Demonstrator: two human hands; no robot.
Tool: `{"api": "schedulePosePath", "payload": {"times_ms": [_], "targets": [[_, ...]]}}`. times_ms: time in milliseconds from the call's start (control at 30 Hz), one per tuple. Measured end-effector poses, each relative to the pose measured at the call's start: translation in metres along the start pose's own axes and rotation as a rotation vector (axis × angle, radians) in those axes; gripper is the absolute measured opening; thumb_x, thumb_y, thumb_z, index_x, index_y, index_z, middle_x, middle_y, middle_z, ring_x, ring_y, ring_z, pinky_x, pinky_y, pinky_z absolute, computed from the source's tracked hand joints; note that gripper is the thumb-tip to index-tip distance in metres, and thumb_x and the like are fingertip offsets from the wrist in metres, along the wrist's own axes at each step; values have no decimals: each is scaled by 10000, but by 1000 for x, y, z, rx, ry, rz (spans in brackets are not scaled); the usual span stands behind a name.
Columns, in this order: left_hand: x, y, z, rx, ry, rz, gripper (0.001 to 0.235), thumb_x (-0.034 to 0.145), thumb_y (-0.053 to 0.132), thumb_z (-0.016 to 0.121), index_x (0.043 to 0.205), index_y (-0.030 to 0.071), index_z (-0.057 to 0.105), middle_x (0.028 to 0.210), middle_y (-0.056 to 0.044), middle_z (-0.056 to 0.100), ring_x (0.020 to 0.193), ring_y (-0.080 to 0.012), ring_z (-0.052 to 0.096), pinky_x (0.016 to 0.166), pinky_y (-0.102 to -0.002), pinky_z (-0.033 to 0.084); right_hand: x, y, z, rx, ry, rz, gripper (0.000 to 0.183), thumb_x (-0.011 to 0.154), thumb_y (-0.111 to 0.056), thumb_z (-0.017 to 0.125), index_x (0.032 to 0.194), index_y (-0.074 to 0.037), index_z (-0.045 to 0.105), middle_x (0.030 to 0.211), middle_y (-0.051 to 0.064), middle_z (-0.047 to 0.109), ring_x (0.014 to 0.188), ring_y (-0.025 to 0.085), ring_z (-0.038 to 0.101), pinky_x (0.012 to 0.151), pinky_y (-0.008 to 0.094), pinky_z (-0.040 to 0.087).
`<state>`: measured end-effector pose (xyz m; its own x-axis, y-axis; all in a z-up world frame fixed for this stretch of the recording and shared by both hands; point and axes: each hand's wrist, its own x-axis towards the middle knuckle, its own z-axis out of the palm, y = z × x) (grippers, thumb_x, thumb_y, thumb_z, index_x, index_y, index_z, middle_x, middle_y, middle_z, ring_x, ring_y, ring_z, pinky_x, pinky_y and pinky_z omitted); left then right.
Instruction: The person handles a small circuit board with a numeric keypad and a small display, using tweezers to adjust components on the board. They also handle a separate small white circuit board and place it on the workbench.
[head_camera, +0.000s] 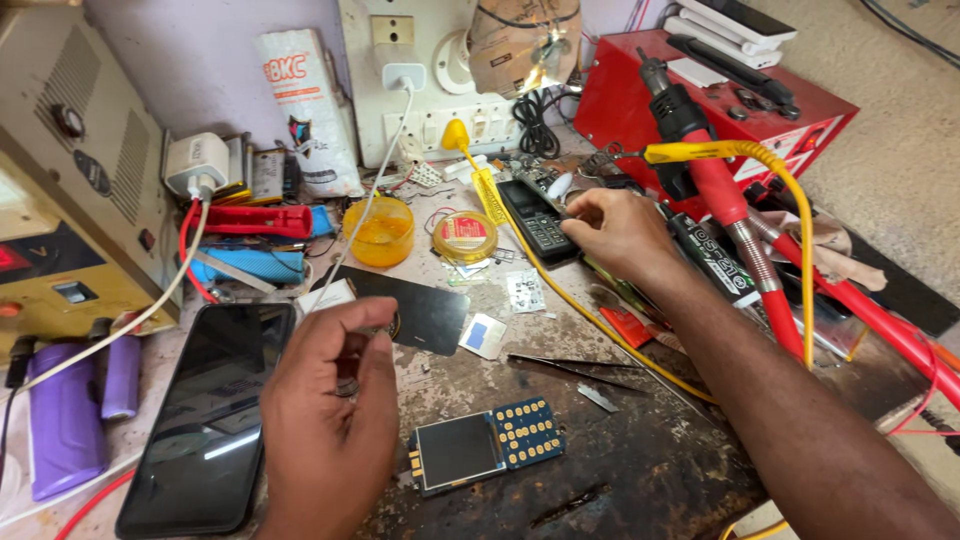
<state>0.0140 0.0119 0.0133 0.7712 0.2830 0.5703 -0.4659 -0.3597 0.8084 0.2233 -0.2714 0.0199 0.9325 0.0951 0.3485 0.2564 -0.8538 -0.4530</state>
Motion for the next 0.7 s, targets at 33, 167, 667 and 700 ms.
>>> {"api": "schedulePosePath", "payload": {"times_ms": [33,167,667,700], "targets": [[1,-1,-1,-5,24,4,215,948,7,633,1157,-7,680,977,-60,689,758,-65,609,668,-218,496,-2,-1,0,-11,34,1,300,861,-274,736,1084,-76,771,978,127,789,886,235,773,816,372,584],[5,-4,-6,-27,96,35,251,971,-22,591,1216,-20,644,1074,-60,638,823,-56,569,727,-210,481,-10,-1,-7,-74,257,-92,220,900,-213,713,1055,-76,787,911,154,771,829,273,756,773,383,573],[7,-4,-5,-83,94,-50,261,961,-13,598,1219,-9,640,1072,-41,610,794,-51,543,663,-208,463,-60,-40,-24,-135,464,-360,175,964,-174,749,1088,-56,784,907,155,755,752,285,734,661,370,560],[7,-3,-5,-90,92,-45,260,962,-11,597,1219,-8,637,1078,-40,610,795,-50,545,662,-208,464,-63,-42,-20,-194,450,-392,159,967,-167,740,1081,-65,785,899,145,757,742,286,729,661,378,562]]}}
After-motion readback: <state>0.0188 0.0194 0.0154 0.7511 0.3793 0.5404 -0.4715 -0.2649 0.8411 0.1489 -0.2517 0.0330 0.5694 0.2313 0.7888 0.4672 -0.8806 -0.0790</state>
